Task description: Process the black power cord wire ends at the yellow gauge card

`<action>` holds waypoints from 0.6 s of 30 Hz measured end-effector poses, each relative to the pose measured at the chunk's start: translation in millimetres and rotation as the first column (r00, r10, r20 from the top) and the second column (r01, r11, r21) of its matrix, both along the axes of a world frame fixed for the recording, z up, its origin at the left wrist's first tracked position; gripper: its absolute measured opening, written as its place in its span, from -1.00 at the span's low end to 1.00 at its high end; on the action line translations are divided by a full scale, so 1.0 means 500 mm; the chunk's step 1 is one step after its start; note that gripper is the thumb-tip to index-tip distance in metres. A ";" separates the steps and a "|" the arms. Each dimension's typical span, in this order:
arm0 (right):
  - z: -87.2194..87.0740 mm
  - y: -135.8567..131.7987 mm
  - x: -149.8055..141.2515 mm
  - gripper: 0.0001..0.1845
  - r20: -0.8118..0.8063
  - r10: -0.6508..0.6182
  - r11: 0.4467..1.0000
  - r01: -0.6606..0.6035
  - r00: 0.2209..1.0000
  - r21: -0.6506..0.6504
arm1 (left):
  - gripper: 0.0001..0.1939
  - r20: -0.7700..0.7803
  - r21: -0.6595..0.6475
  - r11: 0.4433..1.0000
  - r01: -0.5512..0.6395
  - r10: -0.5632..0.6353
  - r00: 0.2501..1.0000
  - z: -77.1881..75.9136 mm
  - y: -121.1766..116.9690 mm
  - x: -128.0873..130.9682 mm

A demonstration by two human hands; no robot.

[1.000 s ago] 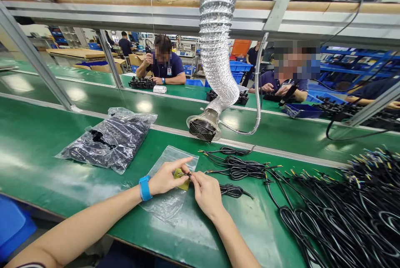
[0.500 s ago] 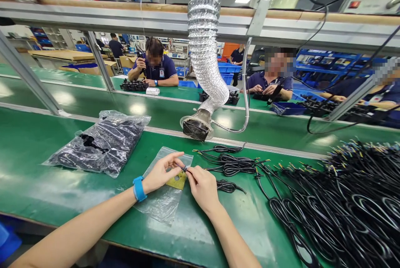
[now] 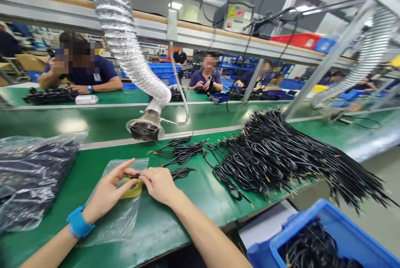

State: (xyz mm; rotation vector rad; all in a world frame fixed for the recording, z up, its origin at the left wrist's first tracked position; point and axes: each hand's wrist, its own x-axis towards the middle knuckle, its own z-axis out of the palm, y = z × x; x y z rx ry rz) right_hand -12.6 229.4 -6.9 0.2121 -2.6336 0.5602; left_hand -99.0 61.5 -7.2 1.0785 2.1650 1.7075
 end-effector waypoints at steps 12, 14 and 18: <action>0.031 0.090 0.092 -0.79 0.029 -0.242 0.901 0.214 0.970 0.379 | -0.37 -0.055 0.019 0.995 -0.102 0.103 0.993 -0.009 -0.003 -0.004; 0.081 0.123 0.115 -0.76 -0.071 -0.338 0.832 0.334 0.938 0.443 | -0.36 -0.079 0.025 0.989 -0.144 0.146 0.986 -0.007 -0.006 -0.006; 0.228 0.250 0.186 -0.73 -0.316 -0.709 0.458 0.752 0.631 0.473 | -0.42 -0.108 -0.018 0.980 -0.198 0.195 0.975 -0.008 -0.010 -0.014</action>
